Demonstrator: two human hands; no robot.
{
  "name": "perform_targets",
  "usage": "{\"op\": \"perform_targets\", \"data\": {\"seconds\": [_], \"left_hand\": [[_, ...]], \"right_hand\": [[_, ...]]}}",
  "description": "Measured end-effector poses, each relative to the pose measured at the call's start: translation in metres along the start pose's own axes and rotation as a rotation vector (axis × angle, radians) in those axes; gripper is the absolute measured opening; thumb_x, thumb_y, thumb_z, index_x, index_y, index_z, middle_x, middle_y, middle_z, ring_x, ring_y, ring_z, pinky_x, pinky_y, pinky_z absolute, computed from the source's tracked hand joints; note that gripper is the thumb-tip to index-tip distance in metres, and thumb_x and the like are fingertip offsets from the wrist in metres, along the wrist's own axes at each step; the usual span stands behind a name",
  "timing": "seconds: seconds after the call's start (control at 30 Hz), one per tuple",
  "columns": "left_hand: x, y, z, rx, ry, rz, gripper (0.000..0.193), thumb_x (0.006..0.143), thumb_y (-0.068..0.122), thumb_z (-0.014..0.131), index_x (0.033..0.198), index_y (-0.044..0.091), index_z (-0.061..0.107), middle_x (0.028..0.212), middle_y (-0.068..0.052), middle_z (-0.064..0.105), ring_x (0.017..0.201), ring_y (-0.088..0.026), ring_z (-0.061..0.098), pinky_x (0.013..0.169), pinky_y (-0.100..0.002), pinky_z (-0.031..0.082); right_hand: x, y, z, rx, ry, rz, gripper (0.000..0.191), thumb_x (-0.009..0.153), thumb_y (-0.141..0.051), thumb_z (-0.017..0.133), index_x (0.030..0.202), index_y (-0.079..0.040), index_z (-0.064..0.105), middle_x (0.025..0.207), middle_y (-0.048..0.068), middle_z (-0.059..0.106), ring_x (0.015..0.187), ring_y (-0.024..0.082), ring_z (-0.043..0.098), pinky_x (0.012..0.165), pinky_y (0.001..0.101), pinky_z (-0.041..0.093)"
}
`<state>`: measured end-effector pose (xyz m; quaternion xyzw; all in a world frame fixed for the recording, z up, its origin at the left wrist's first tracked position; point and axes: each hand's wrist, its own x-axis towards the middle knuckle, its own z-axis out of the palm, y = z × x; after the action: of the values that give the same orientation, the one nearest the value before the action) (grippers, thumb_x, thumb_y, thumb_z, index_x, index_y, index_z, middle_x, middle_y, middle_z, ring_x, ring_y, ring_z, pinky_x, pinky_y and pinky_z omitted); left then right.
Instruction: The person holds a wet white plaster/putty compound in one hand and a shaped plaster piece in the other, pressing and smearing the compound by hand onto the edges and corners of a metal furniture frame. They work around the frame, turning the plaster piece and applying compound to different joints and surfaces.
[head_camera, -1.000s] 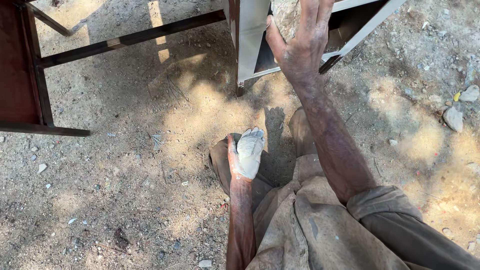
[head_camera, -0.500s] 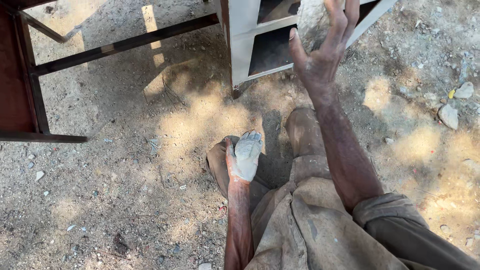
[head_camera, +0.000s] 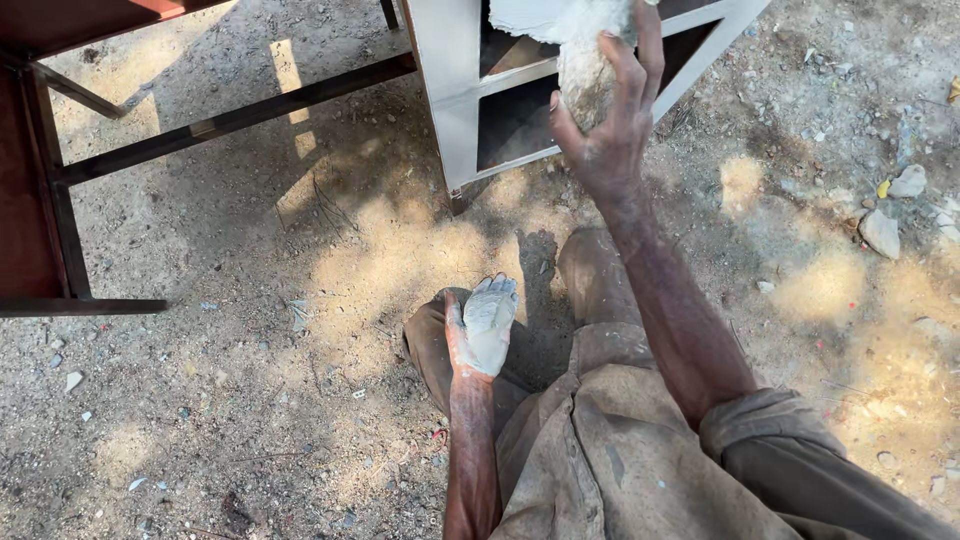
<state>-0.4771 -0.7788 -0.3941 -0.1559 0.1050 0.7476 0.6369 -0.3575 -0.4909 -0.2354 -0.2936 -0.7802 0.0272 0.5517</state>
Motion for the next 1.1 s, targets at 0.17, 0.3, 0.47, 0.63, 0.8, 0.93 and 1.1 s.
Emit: {"op": "perform_targets", "data": {"seconds": [0.17,0.3,0.47,0.63,0.8,0.93,1.1], "left_hand": [[0.002,0.0,-0.002,0.142,0.088,0.045,0.071,0.102,0.055,0.047,0.141,-0.004,0.051,0.146,-0.02,0.056,0.137,-0.037,0.05,0.118,-0.047,0.039],[0.003,0.005,-0.01,-0.023,0.065,-0.005,0.08,0.102,0.06,0.046,0.139,-0.011,0.052,0.141,-0.024,0.058,0.133,-0.04,0.053,0.115,-0.048,0.04],[0.006,0.012,-0.04,0.019,0.027,0.038,0.078,0.106,0.057,0.046,0.14,-0.012,0.053,0.144,-0.025,0.058,0.133,-0.038,0.054,0.117,-0.046,0.042],[0.004,0.009,-0.042,-0.026,0.067,0.04,0.079,0.106,0.058,0.047,0.141,-0.013,0.05,0.146,-0.027,0.055,0.135,-0.04,0.05,0.116,-0.048,0.042],[0.005,-0.001,-0.005,-0.032,0.137,0.026,0.076,0.102,0.057,0.045,0.145,-0.006,0.046,0.152,-0.025,0.05,0.143,-0.041,0.045,0.119,-0.05,0.038],[0.001,-0.004,0.015,-0.002,0.006,0.015,0.078,0.102,0.057,0.043,0.149,-0.006,0.043,0.155,-0.025,0.046,0.144,-0.041,0.042,0.119,-0.05,0.035],[-0.006,-0.004,0.023,-0.028,0.125,0.054,0.079,0.104,0.059,0.042,0.146,-0.007,0.044,0.154,-0.027,0.047,0.145,-0.041,0.041,0.121,-0.049,0.034]], "right_hand": [[0.019,-0.023,-0.01,0.086,-0.003,0.022,0.081,0.091,-0.009,0.084,0.158,-0.014,0.038,0.16,0.016,0.027,0.153,0.029,0.035,0.12,0.0408,0.055],[0.035,-0.028,-0.005,-0.018,0.019,-0.033,0.08,0.097,-0.013,0.091,0.157,-0.011,0.038,0.159,0.013,0.029,0.151,0.026,0.039,0.12,0.0434,0.058],[0.042,-0.024,0.005,0.096,0.006,-0.001,0.074,0.093,-0.011,0.088,0.149,-0.008,0.041,0.149,0.015,0.035,0.142,0.025,0.051,0.1,0.0373,0.069],[0.038,-0.027,0.004,0.03,0.0,-0.077,0.081,0.087,-0.007,0.083,0.154,-0.008,0.037,0.155,0.015,0.027,0.146,0.025,0.043,0.107,0.0379,0.064],[0.024,-0.042,-0.017,-0.18,0.024,-0.123,0.084,0.083,-0.013,0.093,0.149,-0.012,0.04,0.154,0.015,0.034,0.142,0.033,0.041,0.113,0.0543,0.056],[0.029,-0.051,-0.018,0.037,-0.002,0.023,0.082,0.089,-0.009,0.088,0.156,-0.015,0.04,0.158,0.011,0.036,0.144,0.027,0.048,0.114,0.0433,0.058],[0.047,-0.056,-0.009,0.09,-0.027,0.031,0.078,0.087,-0.009,0.086,0.151,-0.012,0.04,0.149,0.011,0.036,0.139,0.025,0.051,0.112,0.0387,0.062]]}}
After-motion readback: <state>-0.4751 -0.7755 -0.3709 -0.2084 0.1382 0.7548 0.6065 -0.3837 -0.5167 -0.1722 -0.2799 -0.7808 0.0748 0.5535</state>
